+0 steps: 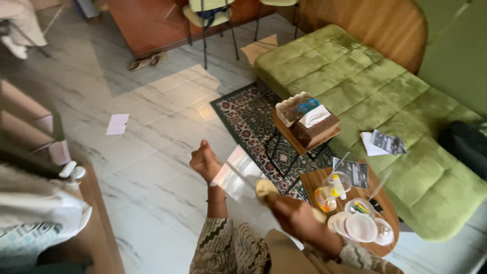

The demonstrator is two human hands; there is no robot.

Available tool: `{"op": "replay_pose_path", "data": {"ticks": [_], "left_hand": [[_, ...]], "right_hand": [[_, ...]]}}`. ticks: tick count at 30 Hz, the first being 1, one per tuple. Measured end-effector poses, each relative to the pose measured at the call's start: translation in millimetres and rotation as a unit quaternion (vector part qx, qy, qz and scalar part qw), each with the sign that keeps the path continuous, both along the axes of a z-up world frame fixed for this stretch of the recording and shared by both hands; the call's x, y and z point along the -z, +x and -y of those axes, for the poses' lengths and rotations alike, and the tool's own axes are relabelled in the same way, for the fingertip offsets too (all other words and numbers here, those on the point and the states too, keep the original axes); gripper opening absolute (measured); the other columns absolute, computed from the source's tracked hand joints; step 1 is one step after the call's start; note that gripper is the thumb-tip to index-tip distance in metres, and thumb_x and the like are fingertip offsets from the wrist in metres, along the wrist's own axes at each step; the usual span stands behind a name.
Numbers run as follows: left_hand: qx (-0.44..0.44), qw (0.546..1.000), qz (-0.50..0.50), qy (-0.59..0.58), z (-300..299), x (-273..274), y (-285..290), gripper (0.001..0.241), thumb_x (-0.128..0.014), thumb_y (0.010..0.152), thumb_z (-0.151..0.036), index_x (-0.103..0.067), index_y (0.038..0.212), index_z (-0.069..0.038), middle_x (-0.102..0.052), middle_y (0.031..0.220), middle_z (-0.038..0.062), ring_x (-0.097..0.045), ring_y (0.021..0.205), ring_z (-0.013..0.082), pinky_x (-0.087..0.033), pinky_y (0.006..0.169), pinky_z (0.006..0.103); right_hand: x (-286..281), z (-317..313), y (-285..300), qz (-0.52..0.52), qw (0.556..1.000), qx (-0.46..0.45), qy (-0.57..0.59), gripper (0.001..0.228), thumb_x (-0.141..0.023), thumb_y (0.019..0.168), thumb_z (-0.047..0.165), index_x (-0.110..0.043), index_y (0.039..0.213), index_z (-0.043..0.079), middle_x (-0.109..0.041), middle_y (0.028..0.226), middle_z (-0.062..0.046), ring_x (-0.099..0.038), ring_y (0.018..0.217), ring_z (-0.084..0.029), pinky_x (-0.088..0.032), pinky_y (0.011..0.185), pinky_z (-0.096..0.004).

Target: The person sprays an acrylic sheet with a liquid cleaner from a bottle and wipes the surface with a cloth by hand.

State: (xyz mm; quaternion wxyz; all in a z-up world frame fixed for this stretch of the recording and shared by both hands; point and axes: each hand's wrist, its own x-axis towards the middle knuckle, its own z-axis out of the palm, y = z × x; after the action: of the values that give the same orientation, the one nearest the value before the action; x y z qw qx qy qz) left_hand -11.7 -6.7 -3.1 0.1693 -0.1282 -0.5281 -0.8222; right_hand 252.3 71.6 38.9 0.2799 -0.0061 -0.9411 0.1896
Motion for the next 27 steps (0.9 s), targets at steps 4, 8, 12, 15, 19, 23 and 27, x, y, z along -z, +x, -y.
{"op": "replay_pose_path", "data": {"ticks": [4, 8, 12, 15, 19, 23, 27], "left_hand": [[0.056, 0.995, 0.026, -0.074, 1, 12, -3, 0.063, -0.062, 0.106, -0.026, -0.034, 0.051, -0.012, -0.033, 0.048, -0.006, -0.024, 0.047, 0.0053, -0.018, 0.048, 0.0296], [0.225, 0.933, 0.153, -0.235, -32, 16, 15, 0.059, -0.071, 0.100, -0.026, -0.041, 0.051, -0.011, -0.036, 0.051, -0.006, -0.029, 0.047, 0.0057, -0.021, 0.044, 0.0299], [0.159, 0.966, -0.088, -0.184, -40, -7, 16, 0.032, -0.067, 0.101, -0.028, -0.057, 0.077, -0.009, -0.056, 0.067, -0.003, -0.051, 0.060, 0.0076, -0.040, 0.052, 0.0281], [0.126, 0.972, -0.153, -0.127, -54, -34, 7, 0.027, -0.066, 0.100, -0.030, -0.062, 0.084, -0.008, -0.062, 0.071, -0.001, -0.057, 0.062, 0.0094, -0.048, 0.054, 0.0284], [0.144, 0.983, 0.108, -0.045, -61, -47, -3, 0.042, -0.072, 0.093, -0.030, -0.052, 0.061, -0.013, -0.044, 0.055, -0.002, -0.038, 0.047, 0.0104, -0.040, 0.046, 0.0310], [0.207, 0.976, 0.067, 0.010, -50, -47, -15, 0.060, -0.068, 0.099, -0.033, -0.032, 0.055, -0.014, -0.029, 0.054, -0.007, -0.024, 0.051, 0.0058, -0.017, 0.049, 0.0310], [0.201, 0.979, 0.033, -0.031, -47, -53, -12, 0.063, -0.066, 0.102, -0.032, -0.030, 0.055, -0.011, -0.027, 0.055, -0.007, -0.021, 0.053, 0.0066, -0.013, 0.052, 0.0338]], "right_hand": [[-36, -42, -14, -0.037, 0.973, 0.040, -0.226, 0.030, -0.065, 0.094, 0.012, -0.068, 0.123, 0.002, -0.069, 0.060, -0.004, -0.066, 0.046, -0.017, -0.051, 0.043, -0.033], [-103, -53, -47, -0.192, 0.981, 0.017, 0.011, 0.044, -0.073, 0.095, 0.019, -0.063, 0.132, -0.003, -0.060, 0.080, -0.012, -0.063, 0.069, -0.024, -0.053, 0.064, -0.038], [-127, -26, -82, -0.170, 0.971, -0.085, 0.145, 0.043, -0.075, 0.097, 0.017, -0.064, 0.130, -0.008, -0.064, 0.080, -0.011, -0.063, 0.065, -0.022, -0.051, 0.057, -0.038], [-123, -11, -76, -0.173, 0.965, -0.090, 0.173, 0.045, -0.073, 0.094, 0.013, -0.064, 0.130, -0.011, -0.064, 0.081, -0.010, -0.063, 0.066, -0.022, -0.051, 0.057, -0.038], [-102, 11, -50, -0.170, 0.955, -0.157, 0.188, 0.036, -0.073, 0.096, 0.014, -0.064, 0.126, -0.004, -0.068, 0.088, -0.010, -0.064, 0.068, -0.019, -0.051, 0.058, -0.035], [-67, 13, -17, -0.090, 0.969, -0.217, 0.073, 0.036, -0.074, 0.091, 0.016, -0.067, 0.119, -0.006, -0.071, 0.090, -0.015, -0.064, 0.062, -0.023, -0.049, 0.051, -0.037], [-28, -23, 12, -0.067, 0.972, -0.221, -0.034, 0.016, -0.074, 0.099, 0.013, -0.070, 0.106, -0.001, -0.065, 0.079, -0.008, -0.064, 0.065, -0.023, -0.052, 0.058, -0.039]]}}
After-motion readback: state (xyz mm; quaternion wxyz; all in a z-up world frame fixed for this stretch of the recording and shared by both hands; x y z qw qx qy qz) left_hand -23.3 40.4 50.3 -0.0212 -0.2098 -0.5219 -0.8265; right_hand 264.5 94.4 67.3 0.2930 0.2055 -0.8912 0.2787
